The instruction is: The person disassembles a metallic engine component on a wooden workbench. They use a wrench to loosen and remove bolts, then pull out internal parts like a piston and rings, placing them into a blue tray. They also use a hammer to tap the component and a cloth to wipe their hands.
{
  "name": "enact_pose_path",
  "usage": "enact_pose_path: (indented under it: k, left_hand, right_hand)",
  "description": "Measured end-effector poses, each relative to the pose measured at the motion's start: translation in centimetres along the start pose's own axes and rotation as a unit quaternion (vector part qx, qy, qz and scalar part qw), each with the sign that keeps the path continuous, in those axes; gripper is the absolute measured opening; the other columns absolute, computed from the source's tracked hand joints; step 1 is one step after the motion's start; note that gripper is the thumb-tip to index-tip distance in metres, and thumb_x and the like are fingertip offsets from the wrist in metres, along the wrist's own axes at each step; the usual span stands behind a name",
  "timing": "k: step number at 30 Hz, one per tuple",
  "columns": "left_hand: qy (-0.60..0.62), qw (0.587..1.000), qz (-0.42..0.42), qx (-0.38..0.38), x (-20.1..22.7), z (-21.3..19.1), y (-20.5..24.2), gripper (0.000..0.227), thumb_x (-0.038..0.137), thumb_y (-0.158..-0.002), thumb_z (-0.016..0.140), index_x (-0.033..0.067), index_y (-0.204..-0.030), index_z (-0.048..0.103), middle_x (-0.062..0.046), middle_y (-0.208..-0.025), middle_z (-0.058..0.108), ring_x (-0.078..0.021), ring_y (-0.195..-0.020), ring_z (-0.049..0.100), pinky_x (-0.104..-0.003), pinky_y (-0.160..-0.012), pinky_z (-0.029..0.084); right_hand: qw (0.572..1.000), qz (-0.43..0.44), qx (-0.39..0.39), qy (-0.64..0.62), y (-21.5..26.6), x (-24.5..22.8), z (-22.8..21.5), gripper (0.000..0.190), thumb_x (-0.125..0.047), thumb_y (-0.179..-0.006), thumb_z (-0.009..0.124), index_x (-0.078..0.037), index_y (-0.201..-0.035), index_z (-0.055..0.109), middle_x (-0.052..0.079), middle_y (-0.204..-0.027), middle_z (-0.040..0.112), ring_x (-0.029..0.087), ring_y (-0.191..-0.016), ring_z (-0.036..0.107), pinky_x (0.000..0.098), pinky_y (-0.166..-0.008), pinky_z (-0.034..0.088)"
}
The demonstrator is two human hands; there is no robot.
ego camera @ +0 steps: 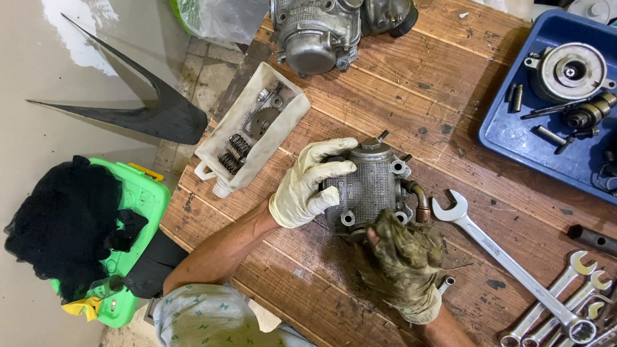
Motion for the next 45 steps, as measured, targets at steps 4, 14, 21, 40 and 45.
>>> enact_pose_path:
  k: [4, 14, 21, 40, 45]
  left_hand:
    - [0.064, 0.997, -0.002, 0.034, -0.9, 0.0, 0.1, 0.050, 0.052, -0.106, 0.053, 0.0113, -0.133, 0.063, -0.019, -0.149, 0.052, -0.0354, -0.139, 0.055, -0.050, -0.117, 0.046]
    - [0.111, 0.992, 0.003, 0.061, -1.1, -0.3, 0.1, 0.054, 0.052, -0.099, 0.063, 0.0076, -0.129, 0.069, -0.022, -0.145, 0.055, -0.0371, -0.136, 0.056, -0.047, -0.114, 0.046]
    - [0.122, 0.990, 0.001, 0.064, -1.0, -0.2, 0.0, 0.058, 0.057, -0.099, 0.062, 0.0077, -0.128, 0.070, -0.020, -0.147, 0.054, -0.0328, -0.137, 0.056, -0.045, -0.114, 0.046]
    - [0.076, 0.995, 0.024, 0.062, -0.4, -0.1, 0.4, 0.050, 0.052, -0.106, 0.054, 0.0144, -0.137, 0.065, -0.017, -0.148, 0.053, -0.0323, -0.136, 0.055, -0.045, -0.113, 0.046]
    - [0.075, 0.994, 0.038, 0.069, 0.6, -0.3, 0.2, 0.046, 0.046, -0.110, 0.052, 0.0138, -0.141, 0.062, -0.015, -0.150, 0.052, -0.0297, -0.138, 0.055, -0.043, -0.114, 0.047]
  right_hand:
    - [0.996, 0.003, 0.055, -0.066, 4.9, -0.2, -3.4, 0.092, -0.049, -0.106, 0.062, -0.012, -0.167, 0.003, 0.034, -0.165, 0.009, 0.041, -0.155, 0.016, 0.0586, -0.128, 0.015]
    - [0.852, 0.160, 0.111, -0.487, 10.7, 0.2, -8.5, 0.073, -0.040, -0.097, 0.069, -0.012, -0.151, 0.029, 0.031, -0.145, 0.032, 0.041, -0.129, 0.034, 0.0565, -0.110, 0.029]
    - [0.633, 0.249, 0.134, -0.721, 8.0, -1.3, -7.8, 0.061, -0.033, -0.091, 0.074, -0.011, -0.141, 0.048, 0.029, -0.131, 0.047, 0.040, -0.111, 0.047, 0.0549, -0.098, 0.039]
    - [0.102, 0.372, 0.074, -0.920, -4.1, 7.6, 12.4, 0.090, -0.036, -0.073, 0.093, -0.007, -0.148, 0.053, 0.036, -0.134, 0.056, 0.052, -0.102, 0.063, 0.0617, -0.084, 0.051]
    - [0.163, 0.393, 0.066, -0.903, -2.4, 6.9, 10.5, 0.074, -0.037, -0.077, 0.091, -0.003, -0.138, 0.066, 0.034, -0.129, 0.063, 0.050, -0.099, 0.066, 0.0586, -0.083, 0.054]
Point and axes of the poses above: each hand's wrist, its own y-axis away from the middle knuckle, its own z-axis out of the palm, x = y × z, the point moved 9 cm from there along -y, towards the middle knuckle
